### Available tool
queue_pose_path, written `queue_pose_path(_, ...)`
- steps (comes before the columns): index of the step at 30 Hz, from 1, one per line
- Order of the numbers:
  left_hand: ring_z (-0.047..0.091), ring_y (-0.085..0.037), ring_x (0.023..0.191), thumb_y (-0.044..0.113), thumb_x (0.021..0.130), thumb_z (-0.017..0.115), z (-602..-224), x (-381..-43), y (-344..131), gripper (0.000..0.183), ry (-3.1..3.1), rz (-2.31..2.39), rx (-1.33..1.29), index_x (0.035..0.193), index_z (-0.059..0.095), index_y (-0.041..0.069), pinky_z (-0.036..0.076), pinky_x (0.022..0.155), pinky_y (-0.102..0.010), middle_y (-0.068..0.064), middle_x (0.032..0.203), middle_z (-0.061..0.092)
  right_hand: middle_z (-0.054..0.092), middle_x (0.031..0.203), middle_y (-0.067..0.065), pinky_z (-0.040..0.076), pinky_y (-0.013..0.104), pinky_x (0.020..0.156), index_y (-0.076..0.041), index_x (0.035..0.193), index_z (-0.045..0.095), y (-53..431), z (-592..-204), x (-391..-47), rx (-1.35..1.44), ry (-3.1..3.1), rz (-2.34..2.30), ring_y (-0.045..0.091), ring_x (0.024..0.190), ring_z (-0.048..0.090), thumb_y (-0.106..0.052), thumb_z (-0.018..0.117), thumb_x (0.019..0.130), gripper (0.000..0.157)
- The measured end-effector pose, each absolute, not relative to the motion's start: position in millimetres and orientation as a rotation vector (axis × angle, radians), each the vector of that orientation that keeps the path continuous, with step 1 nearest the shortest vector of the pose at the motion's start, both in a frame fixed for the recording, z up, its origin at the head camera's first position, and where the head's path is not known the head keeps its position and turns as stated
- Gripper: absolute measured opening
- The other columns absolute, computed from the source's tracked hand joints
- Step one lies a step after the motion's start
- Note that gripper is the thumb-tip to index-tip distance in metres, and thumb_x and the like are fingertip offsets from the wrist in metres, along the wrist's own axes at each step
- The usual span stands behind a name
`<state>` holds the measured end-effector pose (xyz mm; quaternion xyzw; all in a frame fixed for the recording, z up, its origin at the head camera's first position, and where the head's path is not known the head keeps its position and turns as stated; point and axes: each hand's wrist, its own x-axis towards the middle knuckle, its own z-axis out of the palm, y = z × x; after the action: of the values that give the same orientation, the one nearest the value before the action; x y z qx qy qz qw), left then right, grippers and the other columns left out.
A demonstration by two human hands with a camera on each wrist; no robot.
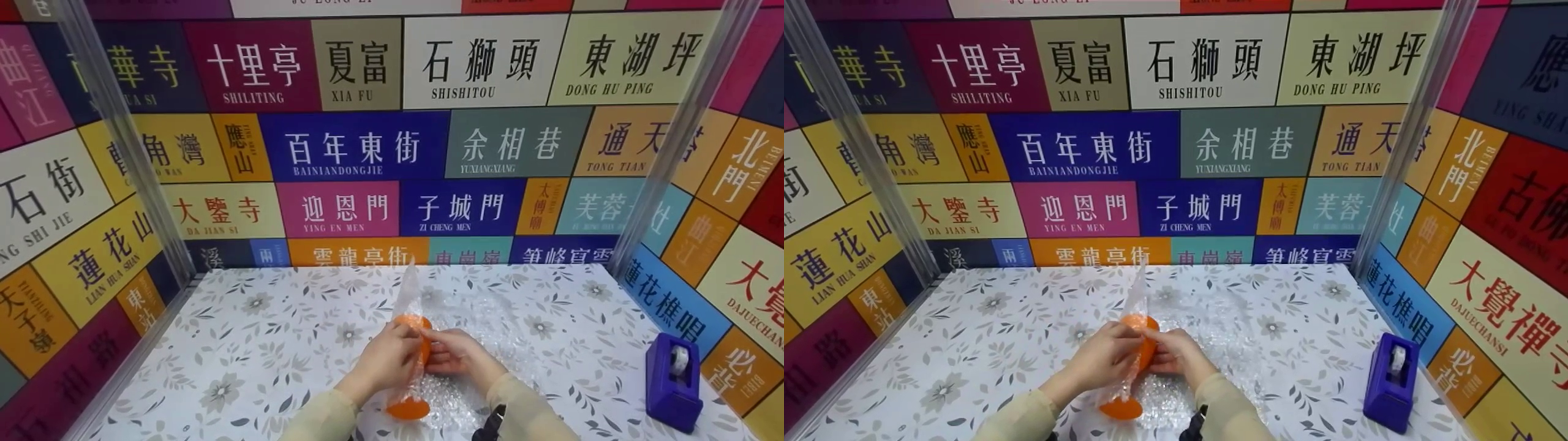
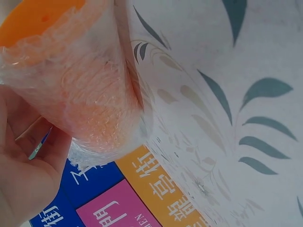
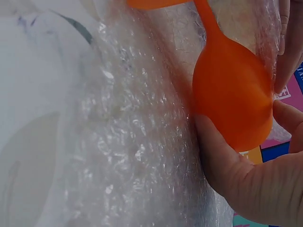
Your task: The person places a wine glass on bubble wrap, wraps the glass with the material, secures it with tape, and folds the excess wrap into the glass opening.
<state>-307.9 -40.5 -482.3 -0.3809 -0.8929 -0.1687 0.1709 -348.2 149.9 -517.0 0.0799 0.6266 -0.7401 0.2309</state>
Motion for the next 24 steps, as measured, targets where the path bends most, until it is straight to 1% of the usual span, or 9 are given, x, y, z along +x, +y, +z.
queue_pose_path(4,0.057,-0.020,0.102,0.010,0.089,0.063,-481.2,-309.0,-41.6,0.016,-2.541,-0.512,-1.094,0.097,0.076,0.011,0.051,0.091,-0.031,-0.004,0.107,0.064,0.070,0.103,0.024,0.057,0.045,0.084,0.009,0.123,0.055,149.8,-519.0,-351.9,0.236,1.780,-2.004,0.034,0.094,0.070,-0.040,0.083,0.078,0.071)
queue_pose_path(7,0.058,-0.021,0.103,0.010,0.089,0.063,-478.9,-309.9,-43.4,0.018,-2.560,-0.559,-1.097,0.100,0.076,0.009,0.050,0.092,-0.032,-0.004,0.109,0.066,0.070,0.102,0.025,0.058,0.045,0.083,0.010,0.121,0.056,148.3,-518.4,-352.1,0.237,1.807,-1.999,0.034,0.093,0.071,-0.039,0.084,0.078,0.070)
queue_pose_path(10,0.060,-0.020,0.102,0.009,0.090,0.062,-475.5,-312.1,-44.9,0.019,-2.582,-0.638,-1.085,0.103,0.076,0.008,0.049,0.094,-0.032,-0.003,0.107,0.069,0.071,0.101,0.024,0.058,0.046,0.082,0.009,0.119,0.058,147.4,-519.4,-352.9,0.239,1.817,-2.000,0.034,0.092,0.071,-0.037,0.084,0.079,0.067)
queue_pose_path(14,0.063,-0.018,0.098,0.009,0.094,0.063,-469.8,-316.0,-46.7,0.020,-2.607,-0.868,-1.039,0.110,0.075,0.007,0.050,0.093,-0.034,-0.001,0.103,0.071,0.071,0.098,0.023,0.058,0.046,0.082,0.007,0.113,0.059,147.9,-520.8,-353.3,0.225,1.832,-2.011,0.033,0.090,0.071,-0.036,0.085,0.078,0.062)
queue_pose_path(17,0.065,-0.022,0.099,0.009,0.094,0.064,-465.7,-319.1,-49.2,0.021,-2.612,-1.117,-0.936,0.112,0.073,0.004,0.052,0.091,-0.039,-0.006,0.105,0.071,0.070,0.099,0.023,0.057,0.047,0.083,0.007,0.112,0.057,146.7,-516.9,-350.7,0.225,1.825,-2.022,0.033,0.090,0.071,-0.035,0.084,0.079,0.059)
queue_pose_path(21,0.065,-0.030,0.102,0.010,0.094,0.064,-463.1,-325.3,-56.1,0.023,-2.585,-1.407,-0.715,0.113,0.071,-0.002,0.053,0.091,-0.044,-0.014,0.109,0.070,0.069,0.104,0.026,0.056,0.047,0.086,0.008,0.116,0.055,144.0,-511.9,-347.5,0.236,1.804,-2.024,0.035,0.095,0.069,-0.032,0.081,0.083,0.059)
queue_pose_path(24,0.065,-0.032,0.103,0.012,0.094,0.065,-463.9,-330.8,-63.5,0.028,-2.552,-1.599,-0.544,0.115,0.068,-0.005,0.053,0.090,-0.045,-0.016,0.109,0.070,0.069,0.103,0.026,0.057,0.047,0.085,0.009,0.117,0.053,144.3,-513.9,-348.1,0.236,1.813,-2.024,0.036,0.095,0.069,-0.032,0.081,0.083,0.060)
